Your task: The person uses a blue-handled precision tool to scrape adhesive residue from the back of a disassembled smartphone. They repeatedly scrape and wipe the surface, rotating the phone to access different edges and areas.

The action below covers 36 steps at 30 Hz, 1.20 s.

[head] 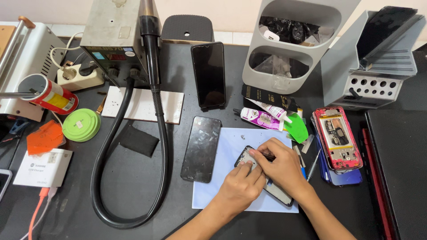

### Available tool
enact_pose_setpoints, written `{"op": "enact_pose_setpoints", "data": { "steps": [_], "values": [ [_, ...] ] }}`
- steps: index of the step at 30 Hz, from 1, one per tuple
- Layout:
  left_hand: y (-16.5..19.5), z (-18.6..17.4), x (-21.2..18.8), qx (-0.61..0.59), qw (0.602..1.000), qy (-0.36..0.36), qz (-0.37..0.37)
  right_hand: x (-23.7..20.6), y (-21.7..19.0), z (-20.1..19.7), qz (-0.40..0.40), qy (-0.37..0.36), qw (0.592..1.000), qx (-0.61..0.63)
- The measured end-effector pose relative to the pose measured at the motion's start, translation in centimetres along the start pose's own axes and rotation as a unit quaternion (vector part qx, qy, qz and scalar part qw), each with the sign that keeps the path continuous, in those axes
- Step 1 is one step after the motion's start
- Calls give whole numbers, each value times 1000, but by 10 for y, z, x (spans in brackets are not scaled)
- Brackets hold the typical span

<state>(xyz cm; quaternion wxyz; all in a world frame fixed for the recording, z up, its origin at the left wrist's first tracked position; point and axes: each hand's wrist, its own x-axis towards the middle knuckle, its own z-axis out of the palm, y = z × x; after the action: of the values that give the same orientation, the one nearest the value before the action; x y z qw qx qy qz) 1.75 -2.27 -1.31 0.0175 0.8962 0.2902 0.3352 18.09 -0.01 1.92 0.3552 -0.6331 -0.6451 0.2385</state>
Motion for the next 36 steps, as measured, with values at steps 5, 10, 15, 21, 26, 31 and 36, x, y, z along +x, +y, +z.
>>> {"op": "enact_pose_setpoints", "data": {
  "steps": [5, 10, 15, 21, 26, 31, 36],
  "values": [
    [-2, 1, -2, 12, 1000, 0, 13, 0, 0, 2, 10, 3, 1000, -23],
    [-3, 3, -3, 8, 1000, -5, 9, -3, 0, 4, -1, 21, 999, -45],
    [-3, 2, -3, -3, 1000, -7, 8, -5, 2, 6, -10, 36, 998, -45],
    [-1, 0, -1, -11, 1000, 4, 1, -4, 6, 4, -20, 37, 999, -22],
    [0, 1, 0, -19, 1000, -8, -5, -4, 6, 4, -13, 21, 999, -26],
    [0, 0, -1, -22, 1000, -6, -4, -4, 6, 4, -15, 24, 999, -23],
    [2, 1, -1, -3, 1000, -4, -2, -4, 5, 3, -7, 21, 999, -23]
  ]
}}
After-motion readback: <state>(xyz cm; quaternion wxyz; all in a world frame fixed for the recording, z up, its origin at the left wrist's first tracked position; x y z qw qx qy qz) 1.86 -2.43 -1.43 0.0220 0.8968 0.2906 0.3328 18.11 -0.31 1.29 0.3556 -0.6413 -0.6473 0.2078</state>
